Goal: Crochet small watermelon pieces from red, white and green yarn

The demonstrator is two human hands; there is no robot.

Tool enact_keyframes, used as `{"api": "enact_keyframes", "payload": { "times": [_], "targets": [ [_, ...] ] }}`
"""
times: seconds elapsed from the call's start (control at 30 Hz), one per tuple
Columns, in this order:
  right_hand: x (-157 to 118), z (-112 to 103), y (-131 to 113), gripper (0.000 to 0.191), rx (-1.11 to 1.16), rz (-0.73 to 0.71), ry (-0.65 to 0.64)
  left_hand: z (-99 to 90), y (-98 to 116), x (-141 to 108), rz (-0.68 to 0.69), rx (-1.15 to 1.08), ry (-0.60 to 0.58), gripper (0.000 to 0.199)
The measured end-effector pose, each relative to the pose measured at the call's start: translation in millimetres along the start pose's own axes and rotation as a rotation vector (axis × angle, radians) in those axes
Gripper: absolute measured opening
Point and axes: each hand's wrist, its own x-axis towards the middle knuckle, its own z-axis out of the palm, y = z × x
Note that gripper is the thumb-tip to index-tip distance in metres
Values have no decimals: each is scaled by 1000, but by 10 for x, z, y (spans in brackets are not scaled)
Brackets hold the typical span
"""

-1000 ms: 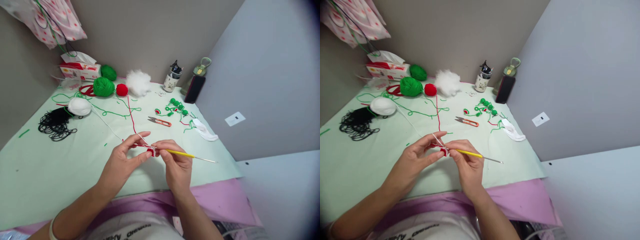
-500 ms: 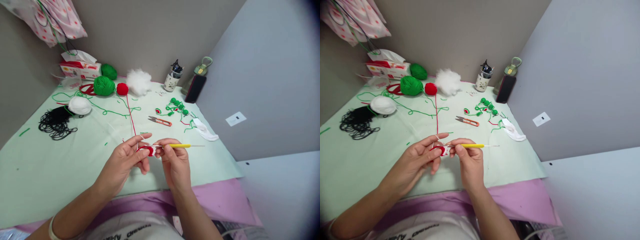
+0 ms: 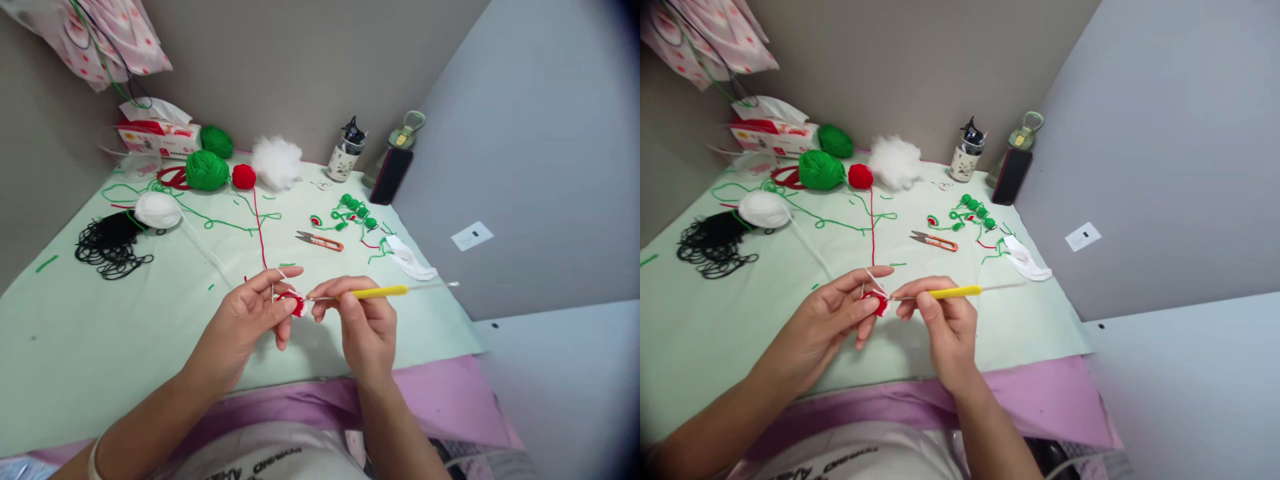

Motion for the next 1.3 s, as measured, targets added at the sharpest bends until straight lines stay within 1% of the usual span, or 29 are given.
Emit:
{"api": "enact_keyframes", "payload": {
  "times": [0.07,0.13,0.2,0.27,0.3,0.33,0.37,0.43,0.47,0.53,0.6,0.63,0.7,0.77,0.8,0.87,0.9,0.93,0.97,1.03,1.07,1.13,1.2,1.3],
  "targets": [
    [-38,-6,-20,22,-226,-138,-44,14,-12,0,33,18,23,37],
    [-73,0,-17,28,-483,-309,-117,35,-28,1,77,28,57,40],
    [-103,16,7,33,-744,-492,-156,57,-45,-1,98,8,77,47],
    [-127,35,38,35,-939,-630,-140,70,-56,-6,50,-73,59,53],
    [-135,43,49,35,-980,-659,-123,71,-57,-9,-4,-132,39,54],
    [-140,48,55,34,-969,-654,-107,69,-54,-10,-65,-194,20,54],
    [-142,51,55,34,-906,-623,-85,64,-47,-10,-121,-248,6,52],
    [-128,54,42,30,-672,-477,0,55,-24,-5,-185,-302,2,47],
    [-114,57,34,28,-526,-384,45,54,-12,-1,-185,-302,7,45],
    [-75,68,22,24,-265,-210,99,64,3,2,-144,-269,12,44],
    [-41,85,27,20,-142,-107,92,89,0,-3,-85,-218,-6,42],
    [-33,94,34,19,-129,-91,78,103,-8,-9,-59,-188,-10,41],
    [-42,104,56,22,-173,-92,63,127,-34,-20,-17,-134,5,41],
    [-82,104,77,30,-288,-136,38,142,-61,-24,10,-113,38,45],
    [-106,98,84,35,-375,-181,18,144,-73,-21,15,-125,50,47],
    [-142,82,86,42,-557,-291,-20,135,-86,-5,-24,-191,40,45],
    [-146,72,81,43,-606,-331,-30,124,-85,6,-68,-234,25,42],
    [-140,62,72,41,-604,-340,-20,108,-80,17,-118,-277,12,39],
    [-124,54,62,37,-548,-314,13,91,-70,27,-160,-313,3,36],
    [-75,47,44,26,-330,-188,106,59,-46,37,-189,-339,8,32],
    [-49,50,41,21,-210,-115,141,50,-35,36,-170,-328,15,31],
    [-10,66,51,15,-53,-8,140,56,-22,24,-100,-265,26,31],
    [4,87,77,12,-19,40,95,84,-24,8,-36,-178,29,33],
    [-4,94,114,12,-16,66,94,121,-33,-5,2,-106,50,35]
  ]
}}
